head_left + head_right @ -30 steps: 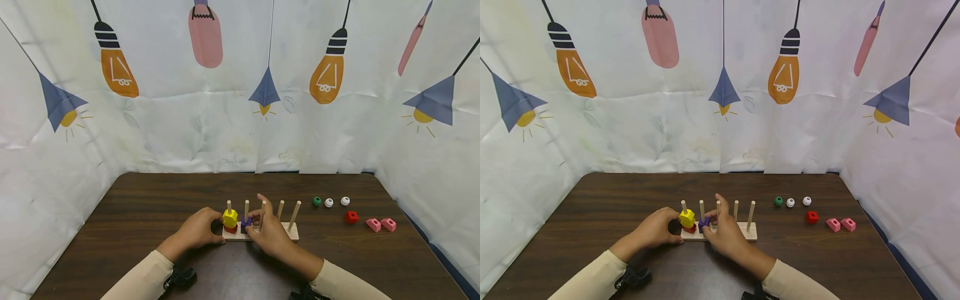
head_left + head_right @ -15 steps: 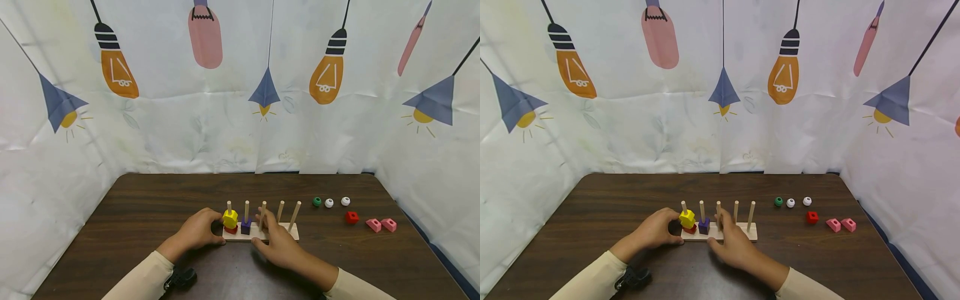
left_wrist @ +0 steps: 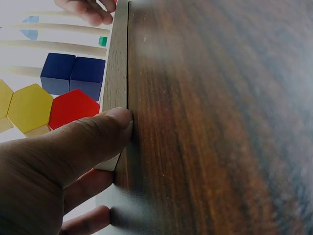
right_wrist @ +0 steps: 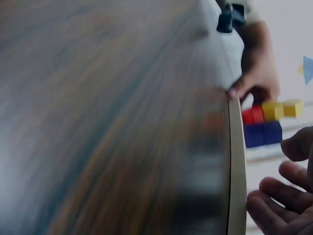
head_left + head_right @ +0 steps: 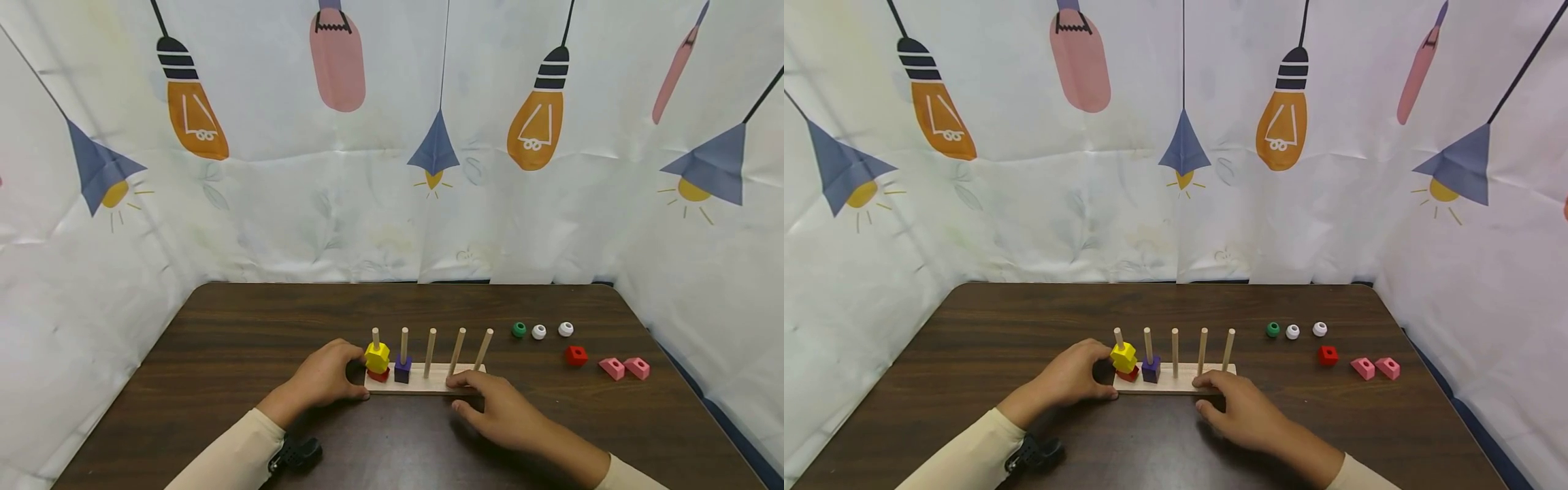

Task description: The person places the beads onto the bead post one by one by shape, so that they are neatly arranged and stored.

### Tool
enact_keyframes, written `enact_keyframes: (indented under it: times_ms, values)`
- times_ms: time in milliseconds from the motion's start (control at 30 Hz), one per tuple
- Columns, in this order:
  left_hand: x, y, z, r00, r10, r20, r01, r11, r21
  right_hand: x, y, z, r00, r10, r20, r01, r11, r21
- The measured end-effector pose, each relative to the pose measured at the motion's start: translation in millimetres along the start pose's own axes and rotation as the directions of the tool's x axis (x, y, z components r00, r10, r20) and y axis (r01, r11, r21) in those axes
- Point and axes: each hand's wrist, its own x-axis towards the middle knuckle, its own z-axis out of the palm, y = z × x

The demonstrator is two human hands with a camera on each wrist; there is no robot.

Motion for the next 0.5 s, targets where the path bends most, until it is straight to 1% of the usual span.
enact_keyframes:
  times_ms: [267, 367, 433, 500]
  values:
    - [0.2, -0.1, 0.1, 1.000, 0.000, 0.004, 0.000, 1.000, -0.001, -19.0, 27.9, -27.8, 0.999, -0.027, -0.045, 0.023, 0.997, -0.077]
    - [0.4, -0.3, 0.4, 1.000, 0.000, 0.003, 0.000, 1.000, -0.004, -23.6, 37.7, -37.0, 0.998, -0.007, -0.058, 0.000, 0.993, -0.117]
    - [0.3, -0.2, 0.4, 1.000, -0.001, 0.004, 0.001, 1.000, -0.004, -26.7, 43.4, -43.5, 0.997, 0.025, -0.067, -0.034, 0.989, -0.146]
    - [0.1, 0.1, 0.4, 1.000, 0.000, 0.005, 0.000, 1.000, -0.004, -29.5, 48.3, -50.7, 0.993, 0.068, -0.097, -0.084, 0.982, -0.168]
